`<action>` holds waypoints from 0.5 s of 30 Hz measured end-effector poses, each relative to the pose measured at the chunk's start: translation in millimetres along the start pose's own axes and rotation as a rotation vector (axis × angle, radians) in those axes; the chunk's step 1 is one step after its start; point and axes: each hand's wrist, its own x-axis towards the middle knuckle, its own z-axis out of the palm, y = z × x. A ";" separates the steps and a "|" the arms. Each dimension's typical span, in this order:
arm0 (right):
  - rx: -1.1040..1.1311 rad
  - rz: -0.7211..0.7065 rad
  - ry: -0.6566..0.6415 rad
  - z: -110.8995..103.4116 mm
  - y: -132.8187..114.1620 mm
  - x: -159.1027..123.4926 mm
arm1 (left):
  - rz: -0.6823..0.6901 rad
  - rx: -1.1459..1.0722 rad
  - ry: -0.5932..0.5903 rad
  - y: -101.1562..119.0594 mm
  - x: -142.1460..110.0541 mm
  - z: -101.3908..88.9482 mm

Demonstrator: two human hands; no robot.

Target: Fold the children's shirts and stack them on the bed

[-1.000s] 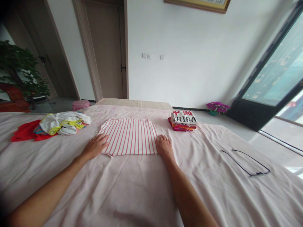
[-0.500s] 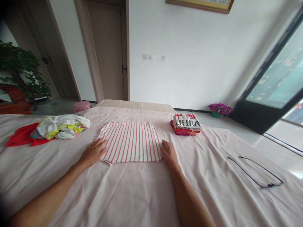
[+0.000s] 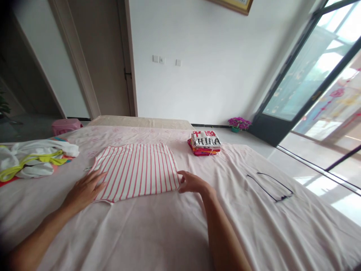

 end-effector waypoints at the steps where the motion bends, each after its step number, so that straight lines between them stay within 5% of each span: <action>1: -0.044 -0.017 0.019 4.3 -4.5 0.9 | 0.010 -0.004 0.006 -0.8 0.2 0.6; 7: -0.042 -0.093 0.230 32.1 -19.2 18.2 | 0.036 -0.047 0.048 -6.1 0.2 4.7; 15: 0.779 0.012 0.166 29.9 -29.8 13.9 | 0.062 -0.085 0.072 -6.0 0.0 2.8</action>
